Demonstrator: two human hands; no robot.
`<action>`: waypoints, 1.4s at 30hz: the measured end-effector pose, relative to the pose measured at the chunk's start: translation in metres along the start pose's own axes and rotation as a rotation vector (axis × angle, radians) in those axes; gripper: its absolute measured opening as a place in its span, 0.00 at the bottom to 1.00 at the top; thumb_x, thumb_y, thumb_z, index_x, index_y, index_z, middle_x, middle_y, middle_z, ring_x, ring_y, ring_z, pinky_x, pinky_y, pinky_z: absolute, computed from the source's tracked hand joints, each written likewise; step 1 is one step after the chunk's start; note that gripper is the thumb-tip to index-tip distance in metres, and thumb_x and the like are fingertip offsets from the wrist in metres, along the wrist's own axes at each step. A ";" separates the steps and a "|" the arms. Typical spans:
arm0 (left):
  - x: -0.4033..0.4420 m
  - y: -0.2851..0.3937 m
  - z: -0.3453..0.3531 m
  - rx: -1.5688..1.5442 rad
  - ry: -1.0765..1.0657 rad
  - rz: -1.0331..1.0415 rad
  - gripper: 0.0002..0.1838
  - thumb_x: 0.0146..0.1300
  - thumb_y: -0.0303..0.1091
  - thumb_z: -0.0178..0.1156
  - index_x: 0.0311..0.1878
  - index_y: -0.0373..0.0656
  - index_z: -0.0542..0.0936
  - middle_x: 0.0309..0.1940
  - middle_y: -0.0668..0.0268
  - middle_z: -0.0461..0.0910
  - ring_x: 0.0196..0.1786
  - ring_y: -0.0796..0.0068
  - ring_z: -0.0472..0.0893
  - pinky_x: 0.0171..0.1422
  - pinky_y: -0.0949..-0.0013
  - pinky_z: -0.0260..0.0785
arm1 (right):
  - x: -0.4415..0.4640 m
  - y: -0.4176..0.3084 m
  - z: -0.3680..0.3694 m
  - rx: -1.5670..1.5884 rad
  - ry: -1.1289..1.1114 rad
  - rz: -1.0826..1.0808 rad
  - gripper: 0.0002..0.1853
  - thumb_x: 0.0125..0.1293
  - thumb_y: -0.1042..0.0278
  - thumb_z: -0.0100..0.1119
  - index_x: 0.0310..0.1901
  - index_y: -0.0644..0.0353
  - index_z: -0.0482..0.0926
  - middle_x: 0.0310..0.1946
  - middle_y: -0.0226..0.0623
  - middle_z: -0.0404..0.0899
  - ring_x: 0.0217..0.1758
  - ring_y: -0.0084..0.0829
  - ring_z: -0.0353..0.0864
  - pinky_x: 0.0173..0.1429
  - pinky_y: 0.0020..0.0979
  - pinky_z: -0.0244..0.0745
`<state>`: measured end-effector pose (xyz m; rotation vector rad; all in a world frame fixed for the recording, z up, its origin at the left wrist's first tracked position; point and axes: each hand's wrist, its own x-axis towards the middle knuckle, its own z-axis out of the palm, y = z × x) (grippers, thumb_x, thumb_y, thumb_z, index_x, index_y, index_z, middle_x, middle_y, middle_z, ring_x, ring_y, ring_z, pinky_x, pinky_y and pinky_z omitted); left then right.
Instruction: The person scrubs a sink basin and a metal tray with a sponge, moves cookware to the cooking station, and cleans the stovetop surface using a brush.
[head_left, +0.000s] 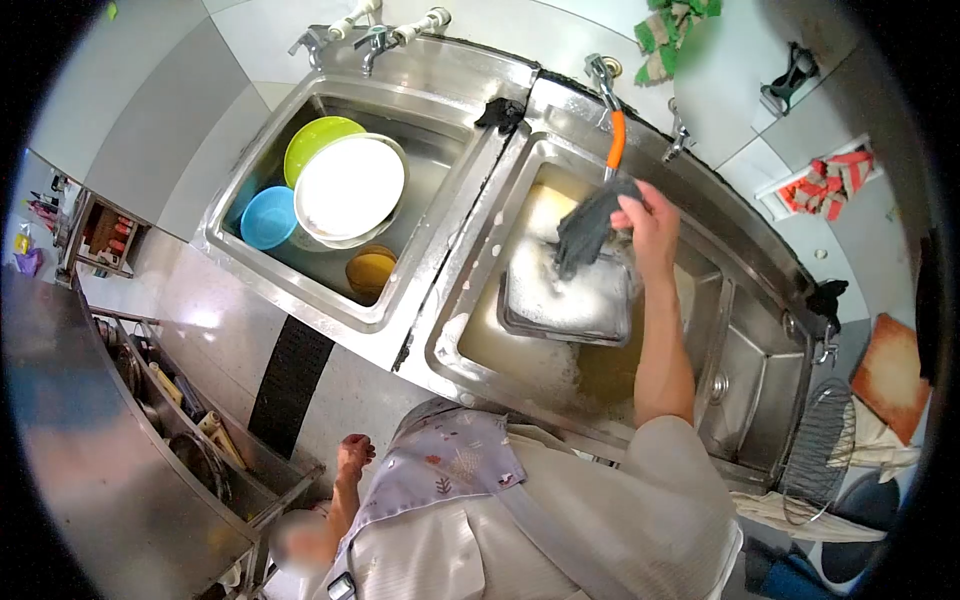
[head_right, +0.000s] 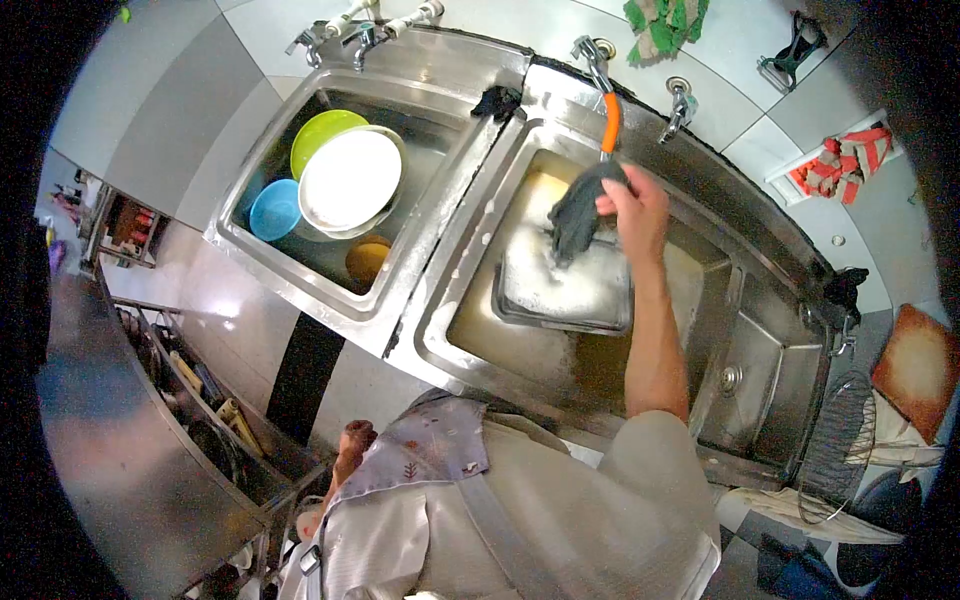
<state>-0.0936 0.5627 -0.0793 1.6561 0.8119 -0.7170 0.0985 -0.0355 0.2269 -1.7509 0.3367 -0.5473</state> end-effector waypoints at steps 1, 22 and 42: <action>-0.002 0.001 0.001 -0.002 -0.001 0.001 0.12 0.63 0.34 0.59 0.45 0.37 0.79 0.27 0.62 0.82 0.26 0.72 0.81 0.30 0.68 0.74 | 0.010 -0.006 0.005 0.030 0.016 -0.042 0.14 0.64 0.74 0.59 0.50 0.68 0.82 0.31 0.35 0.83 0.28 0.24 0.82 0.35 0.26 0.80; -0.060 -0.028 0.002 0.056 0.098 0.047 0.12 0.59 0.31 0.59 0.42 0.34 0.79 0.25 0.59 0.81 0.24 0.71 0.79 0.26 0.69 0.72 | 0.105 0.129 0.088 -0.879 -0.111 -0.409 0.28 0.68 0.64 0.58 0.68 0.61 0.68 0.72 0.44 0.62 0.73 0.47 0.64 0.75 0.44 0.60; -0.051 -0.153 0.041 0.004 0.248 0.025 0.18 0.59 0.42 0.58 0.42 0.36 0.83 0.34 0.53 0.85 0.34 0.59 0.85 0.44 0.59 0.77 | 0.028 0.043 0.123 -0.579 -0.477 -0.614 0.10 0.71 0.70 0.56 0.47 0.68 0.81 0.46 0.43 0.82 0.49 0.41 0.81 0.58 0.36 0.74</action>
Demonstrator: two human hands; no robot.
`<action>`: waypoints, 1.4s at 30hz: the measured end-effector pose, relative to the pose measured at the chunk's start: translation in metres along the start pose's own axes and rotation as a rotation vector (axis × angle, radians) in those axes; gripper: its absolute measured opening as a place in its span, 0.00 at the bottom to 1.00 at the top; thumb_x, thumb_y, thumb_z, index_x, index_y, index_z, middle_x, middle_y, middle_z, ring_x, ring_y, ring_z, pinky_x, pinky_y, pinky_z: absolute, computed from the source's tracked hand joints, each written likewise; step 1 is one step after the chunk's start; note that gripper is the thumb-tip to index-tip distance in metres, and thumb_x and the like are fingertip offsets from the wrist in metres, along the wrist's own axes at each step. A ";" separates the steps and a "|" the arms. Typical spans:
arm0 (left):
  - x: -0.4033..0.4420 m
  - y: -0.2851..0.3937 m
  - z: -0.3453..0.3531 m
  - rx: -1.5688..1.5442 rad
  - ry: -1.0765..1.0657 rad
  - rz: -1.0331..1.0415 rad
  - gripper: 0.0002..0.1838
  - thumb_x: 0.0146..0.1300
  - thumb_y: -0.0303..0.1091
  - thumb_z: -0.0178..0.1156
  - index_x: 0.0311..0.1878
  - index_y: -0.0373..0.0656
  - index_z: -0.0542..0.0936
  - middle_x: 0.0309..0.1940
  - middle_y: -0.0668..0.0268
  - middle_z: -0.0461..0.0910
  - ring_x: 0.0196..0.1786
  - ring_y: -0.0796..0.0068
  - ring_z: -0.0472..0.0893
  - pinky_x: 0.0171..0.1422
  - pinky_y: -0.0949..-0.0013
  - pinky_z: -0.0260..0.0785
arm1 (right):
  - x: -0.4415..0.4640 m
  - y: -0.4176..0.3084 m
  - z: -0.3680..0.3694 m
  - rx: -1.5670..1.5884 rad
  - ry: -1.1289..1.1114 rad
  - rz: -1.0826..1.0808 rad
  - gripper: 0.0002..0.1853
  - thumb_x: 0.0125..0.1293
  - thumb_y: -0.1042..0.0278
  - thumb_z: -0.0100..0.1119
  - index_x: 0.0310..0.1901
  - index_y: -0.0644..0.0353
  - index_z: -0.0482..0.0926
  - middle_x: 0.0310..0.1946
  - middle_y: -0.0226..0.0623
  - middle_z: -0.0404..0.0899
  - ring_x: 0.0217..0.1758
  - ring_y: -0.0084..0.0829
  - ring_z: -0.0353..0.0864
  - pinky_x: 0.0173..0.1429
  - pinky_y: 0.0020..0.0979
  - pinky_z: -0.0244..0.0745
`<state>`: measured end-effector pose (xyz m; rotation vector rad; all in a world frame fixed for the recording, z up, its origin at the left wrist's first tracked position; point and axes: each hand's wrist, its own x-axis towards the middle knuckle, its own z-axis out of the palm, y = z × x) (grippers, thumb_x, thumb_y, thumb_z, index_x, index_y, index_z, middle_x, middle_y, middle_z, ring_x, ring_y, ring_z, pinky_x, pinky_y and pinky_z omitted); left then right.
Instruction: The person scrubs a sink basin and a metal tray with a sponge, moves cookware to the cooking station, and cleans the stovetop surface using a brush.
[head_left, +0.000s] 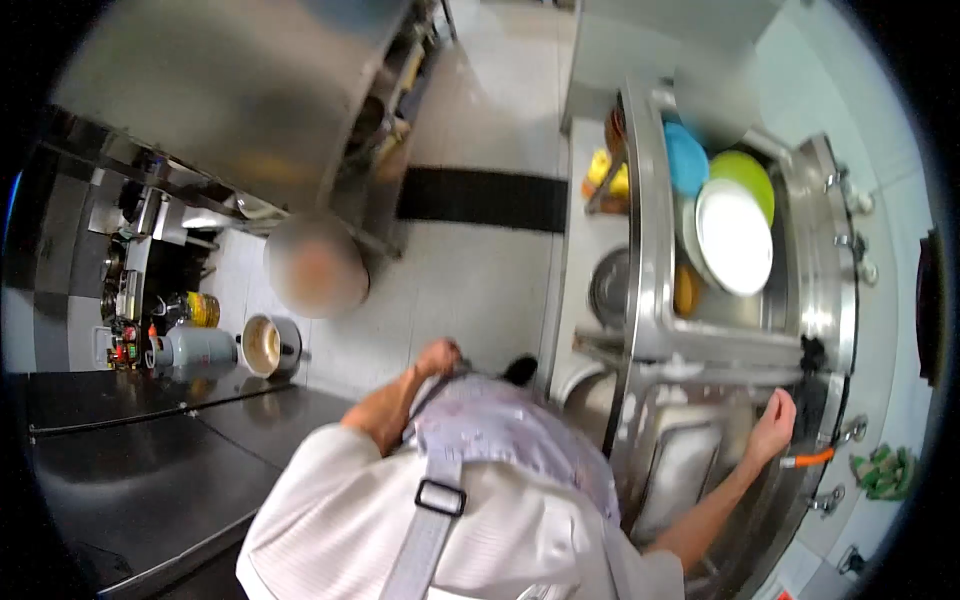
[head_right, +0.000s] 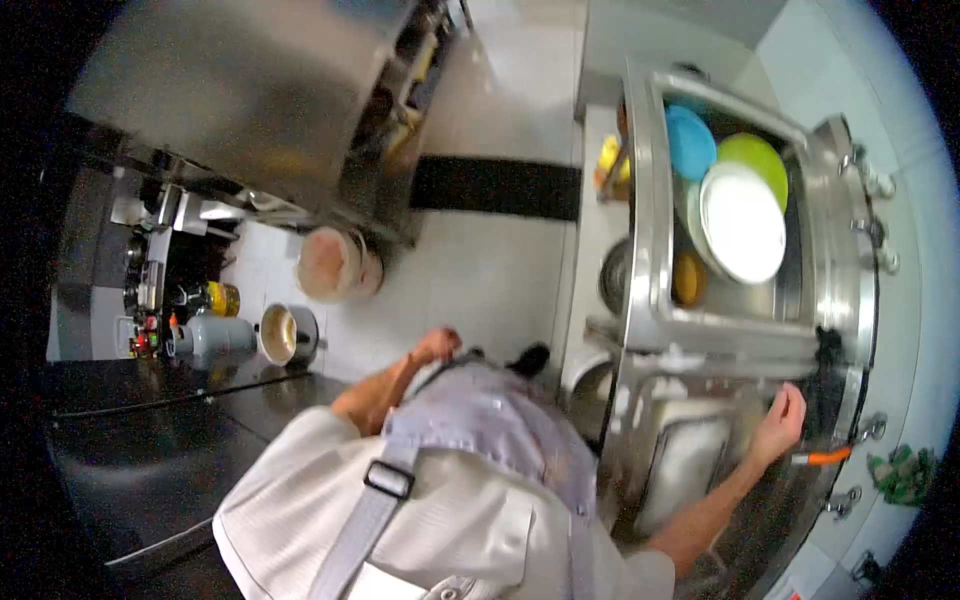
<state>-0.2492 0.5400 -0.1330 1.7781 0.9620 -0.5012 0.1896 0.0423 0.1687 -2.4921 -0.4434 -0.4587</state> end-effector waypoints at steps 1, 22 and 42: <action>0.016 -0.040 0.009 0.038 0.048 0.061 0.17 0.57 0.43 0.58 0.40 0.38 0.84 0.33 0.55 0.86 0.35 0.57 0.85 0.45 0.58 0.77 | 0.008 -0.027 0.004 -0.036 0.000 -0.047 0.09 0.71 0.72 0.56 0.46 0.68 0.80 0.48 0.44 0.81 0.50 0.42 0.81 0.58 0.36 0.74; -0.085 -0.168 -0.098 -0.480 0.195 -0.232 0.08 0.58 0.33 0.61 0.36 0.38 0.81 0.24 0.64 0.81 0.27 0.72 0.84 0.26 0.69 0.75 | -0.038 -0.369 0.157 0.299 -0.268 -0.531 0.07 0.61 0.77 0.60 0.41 0.64 0.81 0.44 0.44 0.80 0.45 0.47 0.82 0.50 0.41 0.78; 0.116 -0.032 -0.265 -0.673 0.266 -0.360 0.09 0.60 0.33 0.61 0.43 0.41 0.81 0.30 0.63 0.82 0.27 0.71 0.82 0.27 0.68 0.75 | 0.193 -0.466 0.408 0.367 -0.619 -0.540 0.12 0.65 0.66 0.58 0.46 0.61 0.82 0.46 0.45 0.81 0.48 0.49 0.81 0.53 0.42 0.77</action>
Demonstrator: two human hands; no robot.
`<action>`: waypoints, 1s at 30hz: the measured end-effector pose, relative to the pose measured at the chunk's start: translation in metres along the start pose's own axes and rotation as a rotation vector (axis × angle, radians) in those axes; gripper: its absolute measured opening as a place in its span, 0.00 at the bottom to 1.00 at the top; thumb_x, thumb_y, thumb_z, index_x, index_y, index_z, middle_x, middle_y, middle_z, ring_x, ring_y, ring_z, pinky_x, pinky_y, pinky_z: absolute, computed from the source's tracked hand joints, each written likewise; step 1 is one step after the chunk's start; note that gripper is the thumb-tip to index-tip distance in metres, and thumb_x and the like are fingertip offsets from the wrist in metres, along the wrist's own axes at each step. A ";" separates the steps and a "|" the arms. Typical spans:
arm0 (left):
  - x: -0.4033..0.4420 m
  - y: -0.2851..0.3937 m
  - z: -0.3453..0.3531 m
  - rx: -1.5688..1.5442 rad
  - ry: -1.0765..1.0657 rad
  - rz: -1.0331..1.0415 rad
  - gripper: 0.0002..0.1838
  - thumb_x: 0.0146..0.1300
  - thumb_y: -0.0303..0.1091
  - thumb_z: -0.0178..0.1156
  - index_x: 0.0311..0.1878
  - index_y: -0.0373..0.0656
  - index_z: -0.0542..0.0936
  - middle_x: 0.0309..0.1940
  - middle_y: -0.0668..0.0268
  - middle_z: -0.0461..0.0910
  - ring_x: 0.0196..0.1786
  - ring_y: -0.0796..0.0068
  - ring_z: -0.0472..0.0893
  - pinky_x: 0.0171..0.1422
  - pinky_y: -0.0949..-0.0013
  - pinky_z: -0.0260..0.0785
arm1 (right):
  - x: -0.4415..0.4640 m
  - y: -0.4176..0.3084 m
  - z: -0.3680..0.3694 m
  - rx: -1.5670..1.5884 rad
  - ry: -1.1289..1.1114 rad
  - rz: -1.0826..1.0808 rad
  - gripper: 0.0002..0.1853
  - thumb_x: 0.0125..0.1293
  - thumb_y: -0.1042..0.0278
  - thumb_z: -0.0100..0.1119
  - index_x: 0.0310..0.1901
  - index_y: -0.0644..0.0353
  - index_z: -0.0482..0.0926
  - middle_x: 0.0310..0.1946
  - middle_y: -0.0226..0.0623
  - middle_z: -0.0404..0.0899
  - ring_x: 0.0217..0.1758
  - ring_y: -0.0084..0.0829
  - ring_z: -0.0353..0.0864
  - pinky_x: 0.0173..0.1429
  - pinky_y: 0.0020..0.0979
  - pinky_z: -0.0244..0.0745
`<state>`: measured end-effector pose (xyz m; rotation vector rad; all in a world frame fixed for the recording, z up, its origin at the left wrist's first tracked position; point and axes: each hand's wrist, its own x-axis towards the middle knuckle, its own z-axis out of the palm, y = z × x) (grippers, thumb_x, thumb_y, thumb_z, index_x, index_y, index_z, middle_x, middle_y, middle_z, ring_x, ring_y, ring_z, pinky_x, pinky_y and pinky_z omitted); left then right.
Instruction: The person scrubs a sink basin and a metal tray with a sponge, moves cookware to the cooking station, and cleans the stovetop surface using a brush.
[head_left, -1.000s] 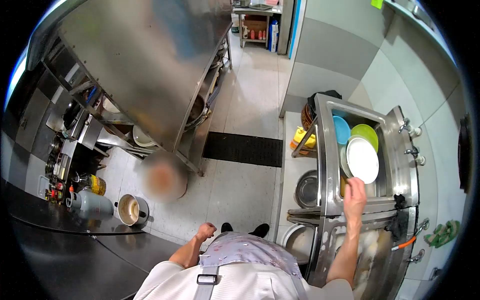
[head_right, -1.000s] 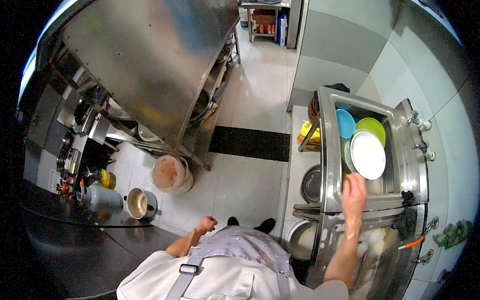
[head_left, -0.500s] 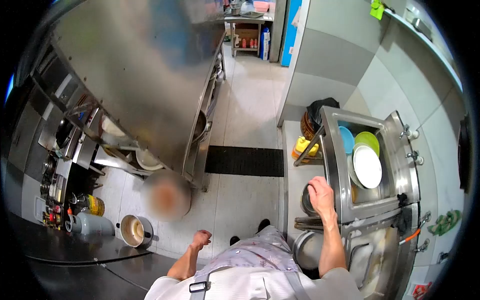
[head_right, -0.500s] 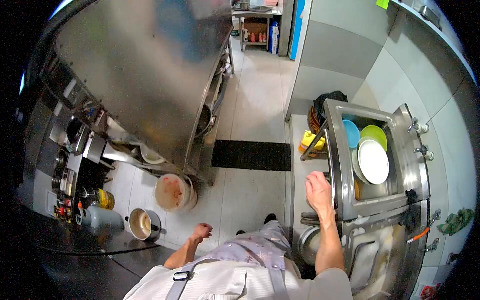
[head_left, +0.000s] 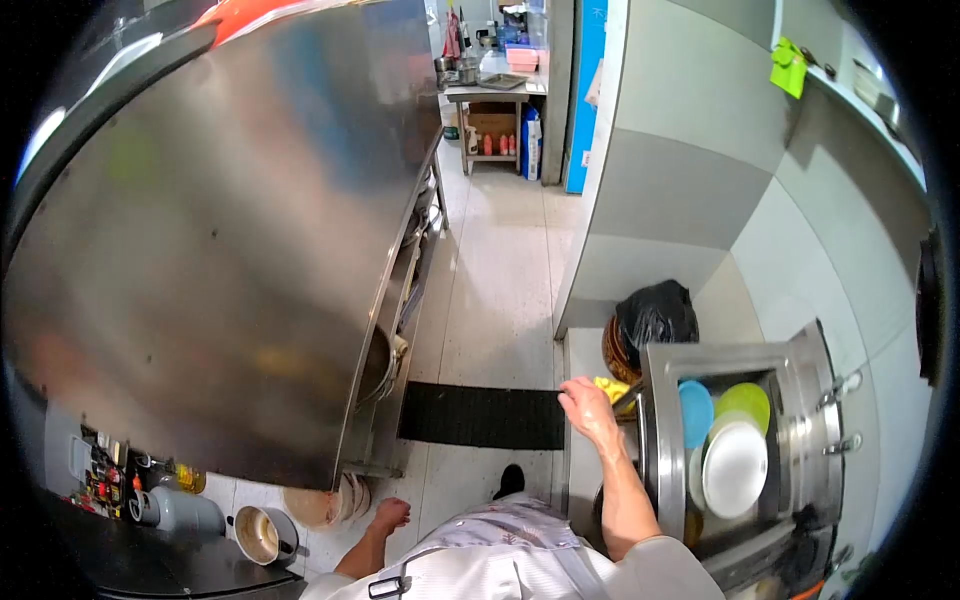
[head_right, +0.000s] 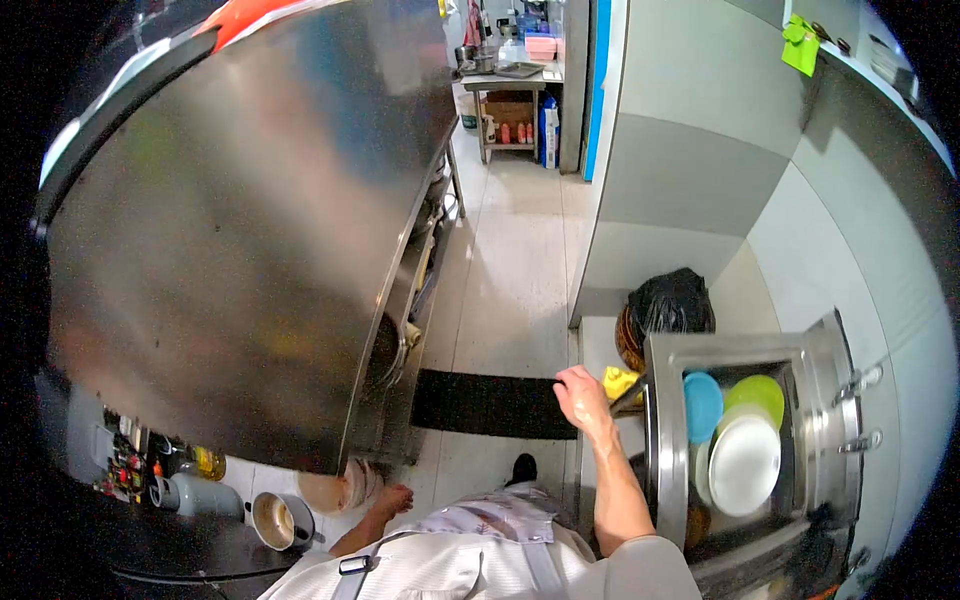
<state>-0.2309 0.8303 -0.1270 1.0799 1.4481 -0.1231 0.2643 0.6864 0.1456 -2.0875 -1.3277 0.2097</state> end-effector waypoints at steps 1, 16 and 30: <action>0.003 0.013 -0.001 0.009 0.039 -0.021 0.09 0.61 0.33 0.61 0.42 0.41 0.81 0.30 0.63 0.82 0.27 0.71 0.82 0.27 0.68 0.74 | 0.022 0.005 -0.001 0.029 -0.025 0.006 0.12 0.65 0.66 0.58 0.46 0.61 0.82 0.46 0.45 0.81 0.49 0.49 0.81 0.54 0.42 0.77; 0.155 0.192 0.028 0.282 -0.134 0.179 0.05 0.59 0.29 0.62 0.35 0.37 0.82 0.28 0.57 0.82 0.28 0.65 0.83 0.25 0.64 0.73 | 0.261 0.113 0.046 0.055 -0.248 0.003 0.14 0.65 0.65 0.59 0.48 0.62 0.82 0.47 0.47 0.81 0.48 0.50 0.81 0.54 0.43 0.77; 0.405 0.763 0.052 0.307 -0.103 0.301 0.10 0.63 0.34 0.55 0.34 0.39 0.82 0.24 0.63 0.81 0.25 0.72 0.80 0.30 0.66 0.71 | 0.591 0.181 0.023 0.068 -0.088 0.190 0.14 0.64 0.65 0.57 0.49 0.62 0.81 0.47 0.50 0.80 0.49 0.54 0.80 0.54 0.45 0.76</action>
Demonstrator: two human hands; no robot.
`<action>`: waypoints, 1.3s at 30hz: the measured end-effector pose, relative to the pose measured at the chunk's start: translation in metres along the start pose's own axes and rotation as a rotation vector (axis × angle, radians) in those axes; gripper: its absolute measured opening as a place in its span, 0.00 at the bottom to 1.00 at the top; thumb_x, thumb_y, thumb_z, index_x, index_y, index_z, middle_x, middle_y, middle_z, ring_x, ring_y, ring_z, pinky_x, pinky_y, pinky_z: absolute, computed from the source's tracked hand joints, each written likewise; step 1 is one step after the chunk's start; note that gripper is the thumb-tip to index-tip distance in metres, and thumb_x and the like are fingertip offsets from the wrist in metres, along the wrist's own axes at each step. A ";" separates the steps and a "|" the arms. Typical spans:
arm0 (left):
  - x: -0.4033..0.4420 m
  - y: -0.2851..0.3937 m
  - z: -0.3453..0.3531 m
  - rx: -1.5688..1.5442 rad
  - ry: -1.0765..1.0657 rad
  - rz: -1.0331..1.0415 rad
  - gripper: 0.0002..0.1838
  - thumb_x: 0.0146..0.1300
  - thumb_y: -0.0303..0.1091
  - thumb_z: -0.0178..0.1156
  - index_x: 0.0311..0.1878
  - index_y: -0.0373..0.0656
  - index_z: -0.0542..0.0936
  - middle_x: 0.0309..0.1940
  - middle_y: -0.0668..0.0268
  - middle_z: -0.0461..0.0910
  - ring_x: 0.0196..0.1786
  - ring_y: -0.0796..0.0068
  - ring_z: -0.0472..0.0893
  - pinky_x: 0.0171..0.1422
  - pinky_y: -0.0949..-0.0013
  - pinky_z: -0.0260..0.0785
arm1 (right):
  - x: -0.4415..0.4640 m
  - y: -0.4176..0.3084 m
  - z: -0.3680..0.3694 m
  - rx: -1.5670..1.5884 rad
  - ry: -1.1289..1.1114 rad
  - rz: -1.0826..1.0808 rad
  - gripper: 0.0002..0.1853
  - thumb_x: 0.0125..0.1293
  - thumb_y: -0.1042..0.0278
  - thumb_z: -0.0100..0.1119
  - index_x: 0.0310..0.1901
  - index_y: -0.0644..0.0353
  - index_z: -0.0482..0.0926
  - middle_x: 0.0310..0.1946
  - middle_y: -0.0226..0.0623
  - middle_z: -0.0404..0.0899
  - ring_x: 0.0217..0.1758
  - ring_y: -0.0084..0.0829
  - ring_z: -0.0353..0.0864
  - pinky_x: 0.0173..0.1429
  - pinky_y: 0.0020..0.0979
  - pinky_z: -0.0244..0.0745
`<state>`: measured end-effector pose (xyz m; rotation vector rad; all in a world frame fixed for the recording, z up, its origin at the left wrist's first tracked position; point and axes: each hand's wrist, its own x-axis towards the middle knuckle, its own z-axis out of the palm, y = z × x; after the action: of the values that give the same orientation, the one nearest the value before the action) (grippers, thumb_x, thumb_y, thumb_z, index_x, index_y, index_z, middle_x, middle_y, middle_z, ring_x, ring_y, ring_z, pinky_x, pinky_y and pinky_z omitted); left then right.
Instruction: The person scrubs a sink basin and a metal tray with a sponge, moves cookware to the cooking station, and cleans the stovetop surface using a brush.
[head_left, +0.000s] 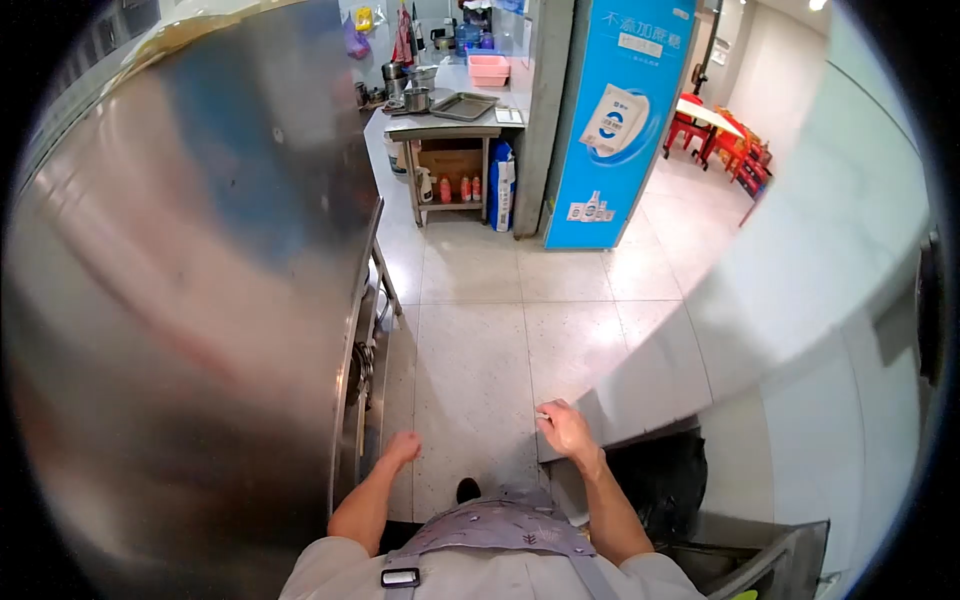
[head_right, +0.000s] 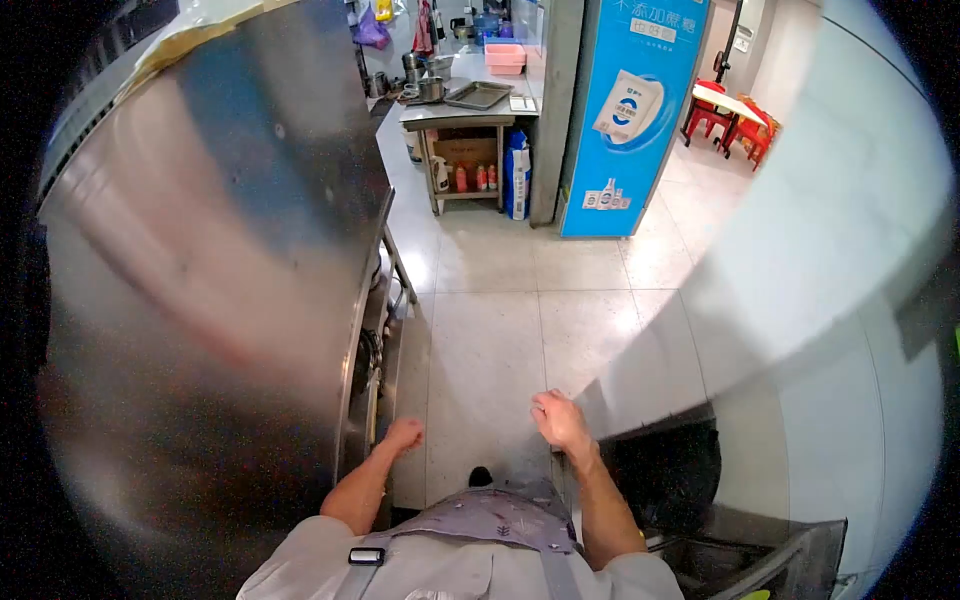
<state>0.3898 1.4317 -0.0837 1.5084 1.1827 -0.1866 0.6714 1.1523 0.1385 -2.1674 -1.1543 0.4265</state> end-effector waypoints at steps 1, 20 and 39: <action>0.000 0.063 -0.005 -0.065 -0.002 0.016 0.09 0.62 0.33 0.56 0.36 0.38 0.82 0.25 0.65 0.81 0.26 0.73 0.80 0.30 0.68 0.70 | 0.025 0.016 0.008 -0.020 -0.008 -0.044 0.14 0.63 0.63 0.57 0.47 0.61 0.82 0.46 0.49 0.80 0.48 0.54 0.80 0.53 0.45 0.76; 0.214 0.077 -0.073 0.614 -0.027 0.089 0.11 0.61 0.38 0.61 0.29 0.39 0.82 0.24 0.60 0.81 0.27 0.67 0.81 0.30 0.60 0.73 | 0.557 0.118 0.003 -0.287 -0.485 -0.230 0.17 0.62 0.59 0.60 0.48 0.58 0.83 0.46 0.49 0.84 0.52 0.49 0.81 0.56 0.46 0.76; 0.664 0.484 -0.237 0.136 0.109 0.111 0.15 0.57 0.41 0.56 0.28 0.40 0.84 0.24 0.61 0.84 0.27 0.70 0.83 0.35 0.65 0.75 | 0.898 0.186 -0.035 -0.146 -0.373 0.155 0.20 0.62 0.55 0.57 0.48 0.60 0.83 0.44 0.47 0.85 0.50 0.48 0.82 0.55 0.41 0.76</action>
<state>0.9538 2.0727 -0.1381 1.7179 1.1872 -0.1131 1.3102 1.8049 0.0513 -2.3792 -1.2481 0.8686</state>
